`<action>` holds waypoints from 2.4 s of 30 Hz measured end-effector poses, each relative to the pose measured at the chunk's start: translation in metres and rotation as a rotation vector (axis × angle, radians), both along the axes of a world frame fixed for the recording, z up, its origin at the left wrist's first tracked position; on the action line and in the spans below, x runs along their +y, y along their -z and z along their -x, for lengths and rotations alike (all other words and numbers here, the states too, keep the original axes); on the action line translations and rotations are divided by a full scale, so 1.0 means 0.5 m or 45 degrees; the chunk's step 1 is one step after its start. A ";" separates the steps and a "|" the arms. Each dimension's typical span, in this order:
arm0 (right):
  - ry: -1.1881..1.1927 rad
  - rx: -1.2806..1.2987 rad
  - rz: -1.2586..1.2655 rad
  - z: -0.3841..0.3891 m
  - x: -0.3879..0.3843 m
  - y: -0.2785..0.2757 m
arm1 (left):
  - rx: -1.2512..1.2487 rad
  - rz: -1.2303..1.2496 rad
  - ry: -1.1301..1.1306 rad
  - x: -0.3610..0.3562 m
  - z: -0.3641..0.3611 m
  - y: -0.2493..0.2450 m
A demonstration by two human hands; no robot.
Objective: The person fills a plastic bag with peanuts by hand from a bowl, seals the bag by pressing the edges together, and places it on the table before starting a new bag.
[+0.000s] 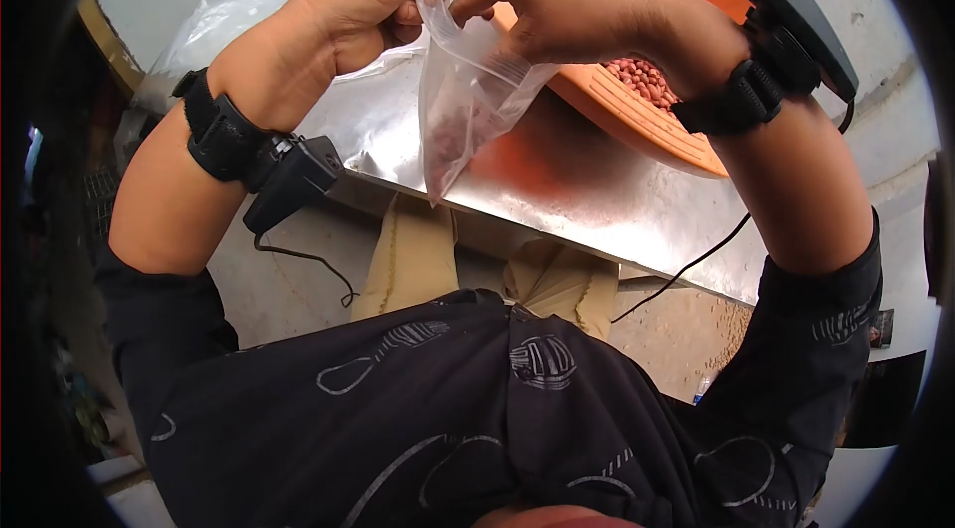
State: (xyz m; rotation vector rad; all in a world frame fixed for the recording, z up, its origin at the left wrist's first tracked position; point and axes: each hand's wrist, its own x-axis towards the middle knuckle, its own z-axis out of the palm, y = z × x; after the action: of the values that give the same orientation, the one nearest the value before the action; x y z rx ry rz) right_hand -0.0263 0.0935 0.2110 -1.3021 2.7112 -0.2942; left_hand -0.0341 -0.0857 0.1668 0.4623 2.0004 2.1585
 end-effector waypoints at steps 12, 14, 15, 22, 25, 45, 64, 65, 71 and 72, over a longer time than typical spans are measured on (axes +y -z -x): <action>-0.087 -0.185 0.031 0.084 0.013 -0.013 | -0.062 -0.084 0.041 -0.016 0.006 0.013; -0.078 -0.540 0.292 0.095 0.043 -0.024 | -0.054 -0.141 0.067 -0.024 0.014 0.028; -0.041 -0.618 0.379 0.103 0.063 -0.029 | -0.061 -0.166 0.049 -0.022 0.007 0.031; 0.586 -0.302 -0.134 0.149 0.255 -0.039 | -0.182 -0.294 0.030 -0.003 -0.016 0.058; 0.586 -0.110 -0.483 0.179 0.326 0.012 | -0.259 -0.289 0.109 -0.006 -0.016 0.067; 0.122 0.046 -0.445 0.121 0.361 0.111 | -0.431 -0.283 0.214 0.017 -0.026 0.061; 0.443 -0.267 0.459 0.133 0.286 -0.026 | -0.254 -0.404 0.112 0.025 -0.036 0.041; 0.370 -0.288 0.562 0.122 0.251 -0.045 | -0.244 -0.412 0.114 0.031 -0.033 0.039; 0.197 -0.684 0.669 0.060 0.065 -0.052 | -0.184 -0.483 0.154 0.048 -0.002 0.045; 0.259 -0.620 0.614 0.062 0.053 -0.037 | -0.178 -0.493 0.153 0.049 -0.002 0.047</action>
State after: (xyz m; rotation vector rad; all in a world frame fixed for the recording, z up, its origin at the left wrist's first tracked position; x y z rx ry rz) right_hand -0.0574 0.1199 0.2297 -0.8709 2.4153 -1.1753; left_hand -0.0331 -0.0611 0.1436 0.4522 1.4461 2.4283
